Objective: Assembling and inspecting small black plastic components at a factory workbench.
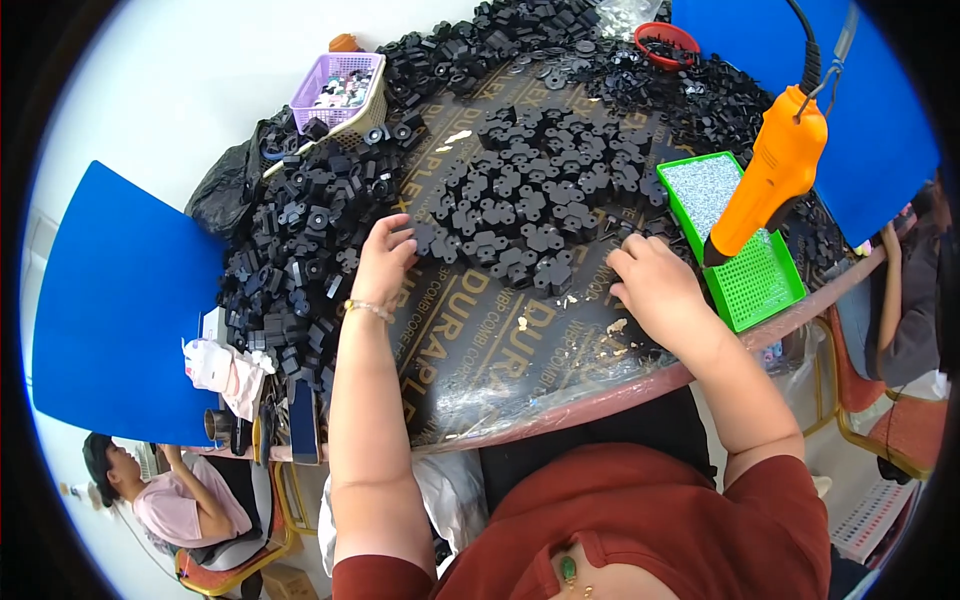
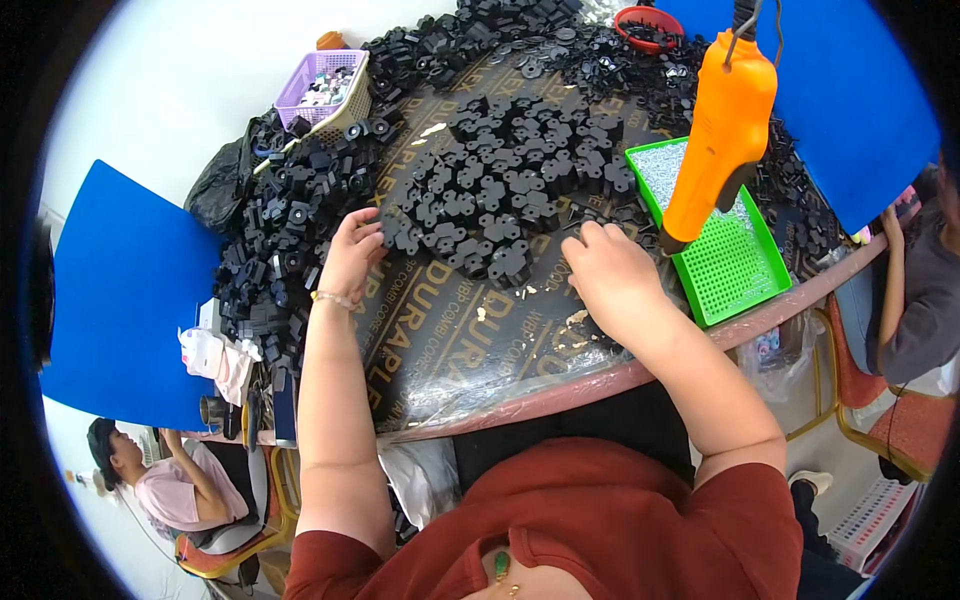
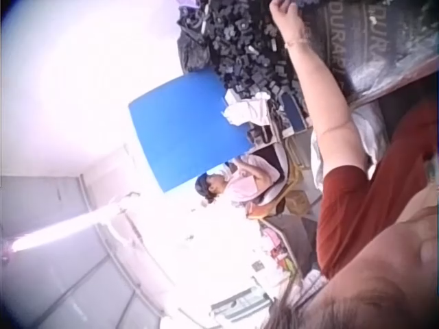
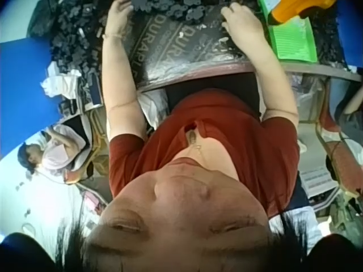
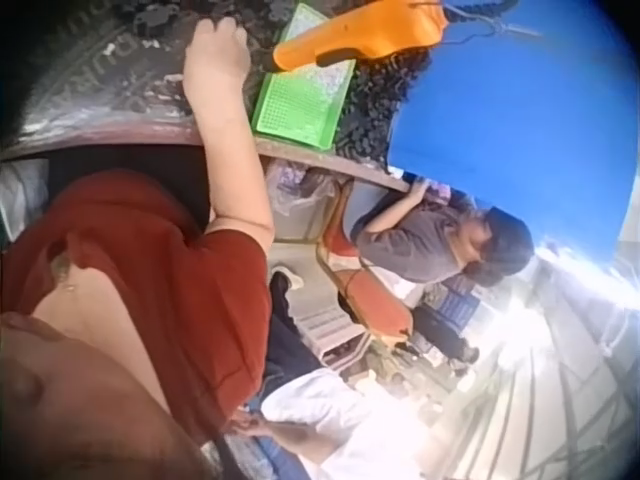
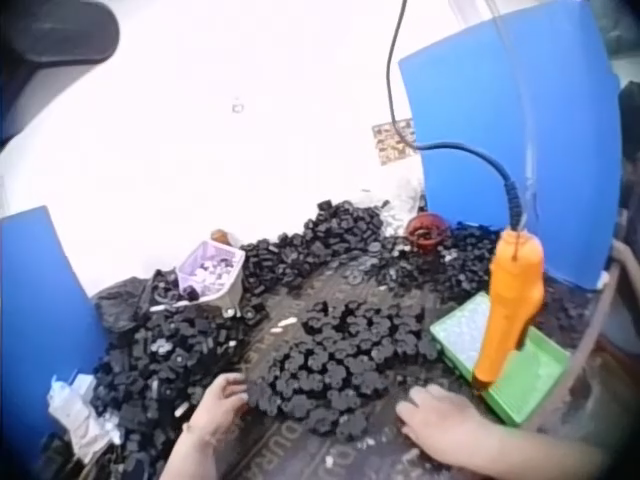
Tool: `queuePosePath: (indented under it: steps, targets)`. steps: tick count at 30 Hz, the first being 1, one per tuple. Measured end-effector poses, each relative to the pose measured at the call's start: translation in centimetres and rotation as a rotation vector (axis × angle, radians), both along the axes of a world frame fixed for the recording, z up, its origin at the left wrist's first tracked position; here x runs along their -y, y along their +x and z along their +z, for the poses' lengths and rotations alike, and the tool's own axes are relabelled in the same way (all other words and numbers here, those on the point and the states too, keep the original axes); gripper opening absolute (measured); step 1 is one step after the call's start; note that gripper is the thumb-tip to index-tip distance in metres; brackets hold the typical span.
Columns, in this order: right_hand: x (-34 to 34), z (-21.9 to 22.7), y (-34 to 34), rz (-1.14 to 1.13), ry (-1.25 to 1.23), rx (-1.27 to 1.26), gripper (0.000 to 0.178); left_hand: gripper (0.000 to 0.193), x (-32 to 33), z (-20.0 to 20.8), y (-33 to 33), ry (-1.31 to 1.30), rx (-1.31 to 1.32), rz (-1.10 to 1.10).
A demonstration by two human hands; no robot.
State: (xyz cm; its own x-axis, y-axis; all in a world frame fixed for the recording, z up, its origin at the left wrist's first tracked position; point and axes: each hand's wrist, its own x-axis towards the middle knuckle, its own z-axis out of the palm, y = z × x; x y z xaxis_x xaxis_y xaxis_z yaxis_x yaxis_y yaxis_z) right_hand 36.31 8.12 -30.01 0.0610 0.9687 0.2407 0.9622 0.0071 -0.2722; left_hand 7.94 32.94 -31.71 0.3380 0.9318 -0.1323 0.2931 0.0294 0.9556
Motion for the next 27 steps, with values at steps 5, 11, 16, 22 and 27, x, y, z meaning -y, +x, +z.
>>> queuePosePath:
  steps: [5,11,16,22,27]
  targets:
    - [0.4,-2.2,0.7,-0.015,0.092,0.076,0.024,0.039,-2.7,-0.1,1.2,0.049,-0.082,-0.160]
    - [0.2,-3.0,0.4,-0.021,0.209,0.050,0.016,0.034,-7.0,1.2,4.2,1.397,-1.106,0.082]
    - [-0.1,-3.5,0.7,0.002,0.266,-0.013,0.016,0.026,-11.3,-0.1,3.6,1.397,-1.466,-0.189]
    - [0.0,-3.1,1.1,-0.014,0.327,-0.204,0.016,0.052,-8.9,2.4,2.0,1.405,-1.158,-0.130]
    - [0.5,0.4,0.8,-0.015,0.271,-0.659,0.016,0.050,-5.5,4.5,0.1,1.169,-0.606,0.112]
